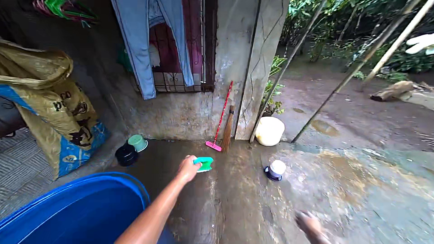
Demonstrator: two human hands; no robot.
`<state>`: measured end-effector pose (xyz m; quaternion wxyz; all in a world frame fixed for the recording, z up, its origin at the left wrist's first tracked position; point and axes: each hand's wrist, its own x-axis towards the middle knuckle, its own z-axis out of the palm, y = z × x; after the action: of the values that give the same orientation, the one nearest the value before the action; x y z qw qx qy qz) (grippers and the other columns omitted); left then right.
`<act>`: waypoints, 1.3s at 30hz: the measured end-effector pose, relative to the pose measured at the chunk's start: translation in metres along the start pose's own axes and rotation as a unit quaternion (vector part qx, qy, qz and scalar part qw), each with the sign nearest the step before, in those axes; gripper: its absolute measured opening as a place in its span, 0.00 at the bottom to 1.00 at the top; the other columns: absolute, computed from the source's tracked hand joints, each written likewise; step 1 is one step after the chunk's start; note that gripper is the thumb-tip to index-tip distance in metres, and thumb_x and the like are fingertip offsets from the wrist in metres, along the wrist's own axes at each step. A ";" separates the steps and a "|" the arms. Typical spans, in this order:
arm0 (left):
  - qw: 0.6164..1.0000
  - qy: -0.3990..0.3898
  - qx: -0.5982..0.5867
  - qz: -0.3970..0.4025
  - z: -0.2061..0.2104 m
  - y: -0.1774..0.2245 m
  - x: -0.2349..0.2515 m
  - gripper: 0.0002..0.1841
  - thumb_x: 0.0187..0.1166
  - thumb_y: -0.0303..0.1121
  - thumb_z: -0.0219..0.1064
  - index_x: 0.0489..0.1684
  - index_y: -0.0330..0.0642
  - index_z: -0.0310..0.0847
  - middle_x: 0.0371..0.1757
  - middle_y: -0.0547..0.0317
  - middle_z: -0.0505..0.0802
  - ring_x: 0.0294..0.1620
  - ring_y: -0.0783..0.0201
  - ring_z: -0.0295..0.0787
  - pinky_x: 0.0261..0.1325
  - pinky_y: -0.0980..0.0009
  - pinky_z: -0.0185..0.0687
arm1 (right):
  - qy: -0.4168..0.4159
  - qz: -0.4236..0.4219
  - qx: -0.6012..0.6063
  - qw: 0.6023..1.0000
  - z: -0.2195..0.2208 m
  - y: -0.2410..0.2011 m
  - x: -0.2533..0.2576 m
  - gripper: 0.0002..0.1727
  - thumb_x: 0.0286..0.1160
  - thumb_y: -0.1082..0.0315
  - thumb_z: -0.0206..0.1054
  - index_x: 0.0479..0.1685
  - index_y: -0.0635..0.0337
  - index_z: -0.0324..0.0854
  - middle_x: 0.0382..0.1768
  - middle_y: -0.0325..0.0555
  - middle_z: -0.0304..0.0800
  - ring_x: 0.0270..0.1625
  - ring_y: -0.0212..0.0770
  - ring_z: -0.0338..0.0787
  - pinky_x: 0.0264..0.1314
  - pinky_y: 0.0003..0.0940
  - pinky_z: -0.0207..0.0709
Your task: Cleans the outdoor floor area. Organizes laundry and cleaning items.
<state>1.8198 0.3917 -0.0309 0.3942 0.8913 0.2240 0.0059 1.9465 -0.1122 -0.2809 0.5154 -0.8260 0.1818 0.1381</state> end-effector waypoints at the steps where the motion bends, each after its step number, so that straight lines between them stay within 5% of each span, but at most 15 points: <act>1: 1.000 0.014 0.009 -0.006 -0.022 -0.003 0.020 0.17 0.84 0.39 0.67 0.60 0.34 0.84 0.65 0.40 0.87 0.68 0.46 0.84 0.74 0.47 0.76 | -0.040 -0.022 0.030 0.998 0.064 -0.071 0.013 0.22 0.89 0.64 0.60 0.73 0.69 0.75 0.60 0.68 0.86 0.55 0.58 0.89 0.60 0.56 0.82; 5: 0.998 0.062 0.026 -0.020 -0.094 -0.021 0.114 0.18 0.86 0.41 0.66 0.61 0.34 0.84 0.58 0.39 0.90 0.63 0.46 0.87 0.70 0.44 0.76 | -0.261 -0.166 -0.085 0.947 0.276 -0.255 0.020 0.21 0.87 0.67 0.62 0.74 0.67 0.76 0.63 0.64 0.87 0.59 0.55 0.92 0.65 0.52 0.84; 8: 0.998 0.060 0.013 -0.025 -0.117 -0.050 0.200 0.19 0.86 0.43 0.66 0.61 0.36 0.85 0.55 0.41 0.92 0.60 0.47 0.88 0.69 0.44 0.78 | -0.402 -0.308 -0.277 0.817 0.376 -0.305 0.014 0.21 0.85 0.64 0.64 0.73 0.62 0.80 0.64 0.61 0.89 0.68 0.57 0.88 0.76 0.57 0.76; 10: 0.996 0.085 -0.032 -0.006 -0.127 -0.056 0.268 0.17 0.85 0.43 0.67 0.58 0.37 0.86 0.52 0.43 0.92 0.57 0.49 0.89 0.66 0.45 0.80 | -0.433 -0.321 -0.299 0.787 0.409 -0.334 0.037 0.21 0.86 0.63 0.64 0.73 0.61 0.81 0.62 0.60 0.90 0.67 0.57 0.89 0.76 0.59 0.76; 13: 0.992 0.070 -0.103 -0.010 -0.112 -0.057 0.340 0.16 0.85 0.40 0.67 0.59 0.36 0.86 0.53 0.44 0.93 0.57 0.52 0.90 0.67 0.49 0.81 | -0.409 -0.243 -0.248 0.844 0.410 -0.339 0.094 0.26 0.81 0.62 0.69 0.77 0.60 0.77 0.57 0.60 0.91 0.58 0.55 0.92 0.69 0.56 0.81; 18: 0.989 0.053 -0.137 0.031 -0.102 -0.003 0.444 0.17 0.87 0.39 0.65 0.59 0.33 0.84 0.55 0.42 0.91 0.59 0.52 0.88 0.69 0.51 0.79 | -0.312 -0.190 -0.056 0.929 0.386 -0.433 0.174 0.22 0.84 0.65 0.66 0.72 0.68 0.76 0.52 0.59 0.90 0.46 0.46 0.92 0.54 0.44 0.87; 22: 0.978 0.073 -0.181 0.073 -0.108 0.059 0.530 0.17 0.88 0.38 0.63 0.62 0.32 0.83 0.56 0.41 0.91 0.59 0.53 0.88 0.69 0.52 0.80 | -0.297 -0.193 0.012 0.935 0.392 -0.493 0.268 0.18 0.85 0.68 0.64 0.67 0.69 0.78 0.47 0.54 0.90 0.40 0.39 0.91 0.47 0.36 0.87; 25: 0.974 0.117 -0.156 0.116 -0.127 0.120 0.614 0.17 0.90 0.40 0.62 0.56 0.33 0.84 0.47 0.43 0.91 0.49 0.52 0.88 0.60 0.50 0.81 | -0.306 -0.189 0.009 0.933 0.412 -0.525 0.345 0.18 0.84 0.70 0.63 0.67 0.72 0.78 0.52 0.59 0.89 0.45 0.44 0.91 0.51 0.42 0.87; 29: 0.957 0.195 -0.167 0.137 -0.166 0.211 0.735 0.20 0.91 0.42 0.59 0.61 0.31 0.82 0.53 0.36 0.90 0.56 0.45 0.87 0.64 0.44 0.79 | -0.321 -0.190 0.001 0.928 0.433 -0.558 0.427 0.18 0.83 0.69 0.65 0.67 0.71 0.78 0.52 0.60 0.90 0.46 0.45 0.92 0.54 0.43 0.87; 34: 0.952 0.245 -0.171 0.073 -0.197 0.273 0.847 0.23 0.92 0.46 0.57 0.61 0.31 0.81 0.55 0.36 0.89 0.57 0.44 0.88 0.62 0.44 0.81 | -0.319 -0.175 0.023 0.931 0.437 -0.567 0.472 0.17 0.82 0.69 0.65 0.64 0.71 0.80 0.49 0.57 0.91 0.43 0.42 0.92 0.51 0.41 0.87; 39: 0.962 0.260 -0.084 0.011 -0.218 0.292 0.882 0.25 0.89 0.49 0.59 0.63 0.33 0.81 0.58 0.35 0.88 0.58 0.42 0.88 0.61 0.40 0.81 | -0.329 -0.130 0.009 0.935 0.424 -0.551 0.487 0.17 0.82 0.71 0.64 0.65 0.70 0.79 0.45 0.55 0.91 0.39 0.40 0.91 0.46 0.38 0.86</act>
<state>2.6883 0.7285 0.1792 0.3961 0.8249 0.3077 0.2608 2.6093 0.4152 -0.2242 0.5672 -0.7461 -0.1054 0.3325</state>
